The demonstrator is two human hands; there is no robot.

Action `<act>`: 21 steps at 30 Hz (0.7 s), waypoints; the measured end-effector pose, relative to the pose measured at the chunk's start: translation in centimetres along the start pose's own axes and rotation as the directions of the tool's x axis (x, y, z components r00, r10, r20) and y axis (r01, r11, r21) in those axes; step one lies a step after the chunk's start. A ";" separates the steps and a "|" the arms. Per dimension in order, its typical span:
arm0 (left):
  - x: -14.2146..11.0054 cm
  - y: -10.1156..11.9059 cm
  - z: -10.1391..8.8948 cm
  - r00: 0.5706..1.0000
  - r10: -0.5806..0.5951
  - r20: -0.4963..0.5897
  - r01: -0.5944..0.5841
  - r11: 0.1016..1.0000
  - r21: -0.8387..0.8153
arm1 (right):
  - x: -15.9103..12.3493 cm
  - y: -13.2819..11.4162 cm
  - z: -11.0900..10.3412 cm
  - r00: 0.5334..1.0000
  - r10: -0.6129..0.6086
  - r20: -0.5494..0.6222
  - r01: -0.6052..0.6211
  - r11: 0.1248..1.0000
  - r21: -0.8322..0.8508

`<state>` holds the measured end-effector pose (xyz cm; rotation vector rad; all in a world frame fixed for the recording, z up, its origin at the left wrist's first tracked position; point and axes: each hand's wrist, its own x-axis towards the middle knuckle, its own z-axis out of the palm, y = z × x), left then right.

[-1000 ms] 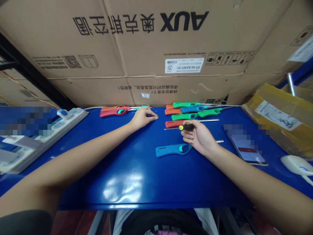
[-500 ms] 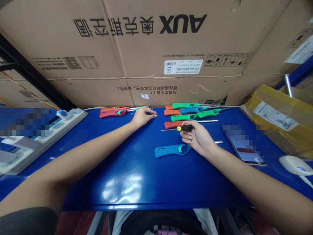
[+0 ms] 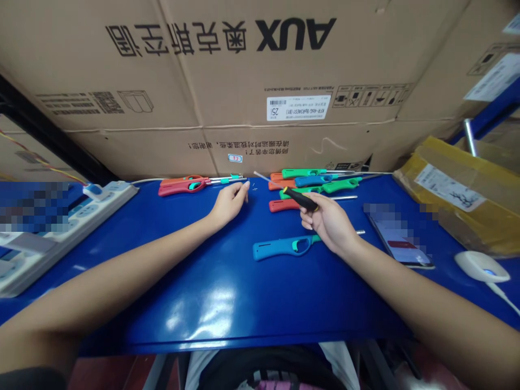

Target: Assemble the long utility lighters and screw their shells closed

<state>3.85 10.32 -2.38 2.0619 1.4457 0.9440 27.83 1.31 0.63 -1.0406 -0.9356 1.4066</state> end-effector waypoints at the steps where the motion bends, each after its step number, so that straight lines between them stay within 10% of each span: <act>1: -1.0 0.5 0.0 1.000 0.021 0.004 -0.021 1.000 -0.001 | 0.1 -0.1 -0.2 1.000 -0.012 -0.003 0.012 1.000 -0.023; 6: -7.1 4.9 0.0 0.961 0.180 0.209 -0.180 0.983 -0.019 | 0.9 -0.1 -1.2 0.999 -0.036 0.002 0.035 0.966 -0.257; 10: -9.7 7.9 0.7 0.798 0.339 0.498 -0.452 0.883 0.124 | 1.6 0.7 -1.8 0.992 -0.095 0.078 0.123 0.827 -0.548; 21: -9.3 7.0 -3.4 0.758 0.170 0.630 -0.253 0.966 0.044 | 0.7 0.9 -2.1 0.847 -0.270 0.458 0.516 0.207 -0.831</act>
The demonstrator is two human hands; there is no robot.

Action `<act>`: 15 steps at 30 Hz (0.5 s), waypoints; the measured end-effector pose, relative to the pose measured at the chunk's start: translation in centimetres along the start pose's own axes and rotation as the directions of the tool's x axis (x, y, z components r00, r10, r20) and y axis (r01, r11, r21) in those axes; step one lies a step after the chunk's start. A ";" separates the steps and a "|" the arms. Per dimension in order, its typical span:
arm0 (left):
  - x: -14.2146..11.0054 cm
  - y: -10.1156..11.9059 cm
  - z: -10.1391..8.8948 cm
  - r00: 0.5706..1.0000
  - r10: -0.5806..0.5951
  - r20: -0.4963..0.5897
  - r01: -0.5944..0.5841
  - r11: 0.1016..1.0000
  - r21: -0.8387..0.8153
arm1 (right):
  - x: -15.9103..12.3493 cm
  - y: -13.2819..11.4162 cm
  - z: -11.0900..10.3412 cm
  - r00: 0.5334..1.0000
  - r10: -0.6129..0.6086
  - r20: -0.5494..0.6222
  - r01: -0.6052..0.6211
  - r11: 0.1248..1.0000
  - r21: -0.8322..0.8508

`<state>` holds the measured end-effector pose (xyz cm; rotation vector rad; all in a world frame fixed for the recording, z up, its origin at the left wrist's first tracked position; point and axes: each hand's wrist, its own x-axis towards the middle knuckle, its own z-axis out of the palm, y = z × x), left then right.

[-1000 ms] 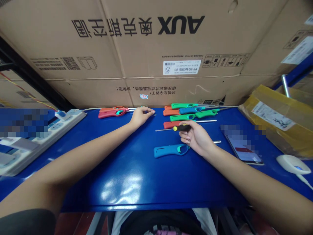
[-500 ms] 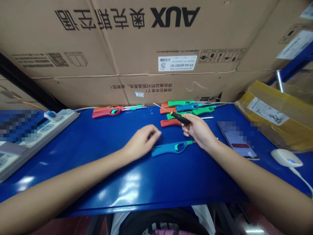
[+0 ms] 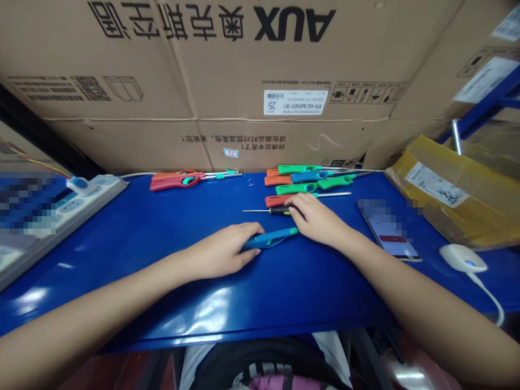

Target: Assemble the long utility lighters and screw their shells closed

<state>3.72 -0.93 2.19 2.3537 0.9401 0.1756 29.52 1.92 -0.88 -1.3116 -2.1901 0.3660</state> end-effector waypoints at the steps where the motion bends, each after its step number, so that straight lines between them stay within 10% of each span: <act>1: -0.6 -0.1 -0.3 1.000 -0.007 0.008 0.007 0.999 -0.031 | -0.1 -0.4 -0.3 1.000 -0.019 -0.018 0.018 0.999 -0.029; 4: -2.0 -0.7 -1.1 0.999 -0.008 -0.036 0.005 0.995 -0.095 | -0.5 -1.8 -1.2 0.989 -0.148 0.002 0.147 0.986 -0.082; 6: -2.6 -0.9 -1.4 0.998 0.000 -0.057 -0.006 0.995 -0.103 | -0.9 -2.8 -1.5 0.921 -0.324 0.216 0.356 0.925 -0.134; 15: -3.2 0.0 -1.0 0.991 -0.059 0.123 0.084 0.974 -0.210 | -2.1 -5.3 0.3 0.826 -0.382 0.413 0.511 0.818 -0.266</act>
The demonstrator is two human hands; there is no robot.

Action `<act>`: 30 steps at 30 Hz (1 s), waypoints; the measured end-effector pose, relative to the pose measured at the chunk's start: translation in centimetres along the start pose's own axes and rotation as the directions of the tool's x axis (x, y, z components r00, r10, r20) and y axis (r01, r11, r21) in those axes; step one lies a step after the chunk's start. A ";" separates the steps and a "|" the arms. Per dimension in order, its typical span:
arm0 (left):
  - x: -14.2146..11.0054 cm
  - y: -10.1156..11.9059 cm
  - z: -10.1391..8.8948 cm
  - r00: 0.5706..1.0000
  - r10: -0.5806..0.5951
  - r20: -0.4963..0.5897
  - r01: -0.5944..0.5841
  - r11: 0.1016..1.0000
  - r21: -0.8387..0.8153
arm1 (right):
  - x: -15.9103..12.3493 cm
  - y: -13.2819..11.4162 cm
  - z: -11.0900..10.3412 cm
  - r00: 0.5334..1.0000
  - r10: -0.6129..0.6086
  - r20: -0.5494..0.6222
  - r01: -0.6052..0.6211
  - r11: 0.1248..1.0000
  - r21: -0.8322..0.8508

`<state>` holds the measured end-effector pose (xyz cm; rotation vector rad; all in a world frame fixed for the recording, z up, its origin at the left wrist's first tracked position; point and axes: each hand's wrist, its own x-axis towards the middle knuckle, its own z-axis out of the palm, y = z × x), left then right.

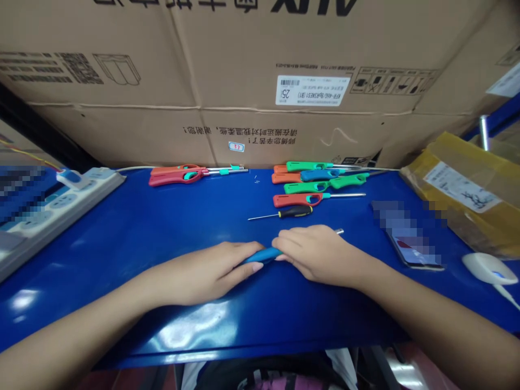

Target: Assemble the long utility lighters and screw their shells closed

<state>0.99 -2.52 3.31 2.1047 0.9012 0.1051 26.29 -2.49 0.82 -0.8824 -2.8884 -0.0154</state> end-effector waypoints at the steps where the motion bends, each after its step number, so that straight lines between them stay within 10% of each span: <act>1: -0.1 0.0 -0.1 0.999 -0.024 0.035 0.025 1.000 -0.011 | 0.0 -0.1 -0.2 1.000 -0.004 0.005 0.004 1.000 0.014; 14: -1.2 -1.6 -3.4 0.934 -0.289 0.209 0.348 0.867 -0.356 | -1.8 4.6 -2.1 0.970 0.241 0.012 -0.240 0.957 0.166; 17: -0.3 -1.2 -2.4 0.965 -0.223 0.140 0.262 0.865 -0.427 | -1.3 4.2 -2.0 0.941 0.233 -0.245 -0.213 0.971 0.106; 21: 0.6 -1.0 -1.0 0.982 -0.191 -0.006 0.162 0.851 -0.500 | -0.5 2.0 -1.9 0.785 0.342 -0.516 -0.200 0.929 0.312; 23: 0.8 -1.0 -0.2 0.980 -0.195 -0.043 0.144 0.838 -0.526 | -0.1 0.7 -1.7 0.733 0.571 -0.369 -0.233 0.721 0.652; 27: 1.0 -0.6 1.6 0.985 -0.165 0.060 0.168 0.790 -0.589 | 0.9 -0.9 -1.0 0.772 0.575 0.269 -0.239 -0.128 0.962; 30: 1.0 -0.5 2.7 0.987 -0.116 0.108 0.158 0.768 -0.620 | 1.3 -0.9 -0.4 0.769 0.585 0.258 -0.073 -0.321 0.944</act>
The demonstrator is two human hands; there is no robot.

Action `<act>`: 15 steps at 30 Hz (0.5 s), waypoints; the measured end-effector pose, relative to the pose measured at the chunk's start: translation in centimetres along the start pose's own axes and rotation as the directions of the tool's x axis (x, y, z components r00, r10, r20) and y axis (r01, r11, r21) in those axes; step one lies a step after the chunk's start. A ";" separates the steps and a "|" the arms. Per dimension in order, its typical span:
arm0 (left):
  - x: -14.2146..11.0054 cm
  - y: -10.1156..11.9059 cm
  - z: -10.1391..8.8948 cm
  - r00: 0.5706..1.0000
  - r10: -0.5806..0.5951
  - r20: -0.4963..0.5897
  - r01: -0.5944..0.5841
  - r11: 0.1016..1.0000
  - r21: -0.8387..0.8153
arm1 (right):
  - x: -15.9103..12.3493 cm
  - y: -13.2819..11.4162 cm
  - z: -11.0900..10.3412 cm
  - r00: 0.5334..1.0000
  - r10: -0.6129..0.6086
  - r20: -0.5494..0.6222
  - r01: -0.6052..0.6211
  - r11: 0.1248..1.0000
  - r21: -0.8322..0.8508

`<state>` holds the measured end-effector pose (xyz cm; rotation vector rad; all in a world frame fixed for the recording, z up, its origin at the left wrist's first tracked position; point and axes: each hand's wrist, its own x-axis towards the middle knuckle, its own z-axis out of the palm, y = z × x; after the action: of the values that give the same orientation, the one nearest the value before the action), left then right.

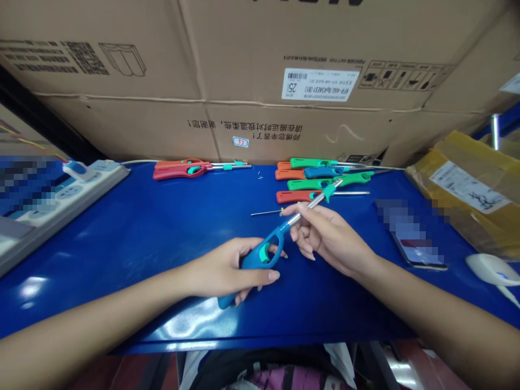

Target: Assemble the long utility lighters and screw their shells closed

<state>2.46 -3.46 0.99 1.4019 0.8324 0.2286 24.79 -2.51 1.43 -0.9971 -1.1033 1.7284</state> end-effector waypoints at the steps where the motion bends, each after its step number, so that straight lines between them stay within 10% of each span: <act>1: 0.0 -0.1 0.2 0.999 0.022 -0.025 -0.021 1.000 0.005 | 0.1 0.1 -0.1 0.999 -0.032 -0.017 0.033 0.999 0.028; 6: 0.3 -0.3 0.2 0.921 0.272 -0.279 -0.219 0.954 0.207 | 0.4 0.4 -0.4 0.993 -0.105 -0.058 0.110 0.991 0.080; 15: 0.4 -0.2 -0.1 0.902 0.309 -0.300 -0.271 0.949 0.164 | 0.4 0.4 -0.6 0.994 -0.101 -0.032 0.104 0.990 0.094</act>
<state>2.60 -3.17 0.71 1.6259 0.9108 0.6636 25.10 -2.13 0.84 -0.8870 -1.0271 1.6645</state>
